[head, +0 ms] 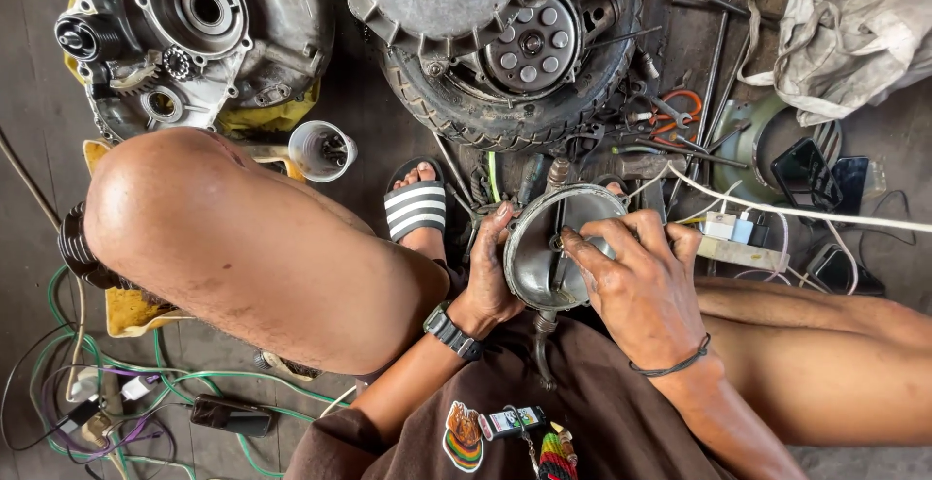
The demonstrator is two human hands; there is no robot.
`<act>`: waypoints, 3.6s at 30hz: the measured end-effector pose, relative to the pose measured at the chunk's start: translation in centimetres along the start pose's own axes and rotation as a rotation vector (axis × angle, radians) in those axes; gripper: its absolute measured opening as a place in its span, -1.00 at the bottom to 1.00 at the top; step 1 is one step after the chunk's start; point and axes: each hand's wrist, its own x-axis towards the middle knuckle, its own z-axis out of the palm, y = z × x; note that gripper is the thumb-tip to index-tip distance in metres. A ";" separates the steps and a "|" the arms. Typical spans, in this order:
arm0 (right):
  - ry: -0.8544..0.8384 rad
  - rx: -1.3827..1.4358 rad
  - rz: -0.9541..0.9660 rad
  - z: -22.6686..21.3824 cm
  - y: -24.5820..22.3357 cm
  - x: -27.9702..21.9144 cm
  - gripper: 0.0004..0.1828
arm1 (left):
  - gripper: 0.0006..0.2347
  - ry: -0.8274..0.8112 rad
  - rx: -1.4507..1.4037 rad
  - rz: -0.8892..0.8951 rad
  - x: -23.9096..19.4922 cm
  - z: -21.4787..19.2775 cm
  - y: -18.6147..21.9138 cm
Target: Disassembling a motorcycle engine to remove the clutch assembly and other internal components
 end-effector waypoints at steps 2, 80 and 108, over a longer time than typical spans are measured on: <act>-0.003 0.005 -0.006 0.1 0.1 0.0 -0.86 | -0.42 0.011 0.000 0.003 0.2 -0.4 0.1; 0.123 0.275 -0.330 -2.7 0.7 2.7 -0.93 | -0.41 0.075 -0.103 0.021 -4.9 6.8 3.5; -0.040 0.363 -0.024 -3.7 -1.9 2.1 -0.81 | -0.47 -0.044 -0.145 -0.029 -5.1 6.5 4.1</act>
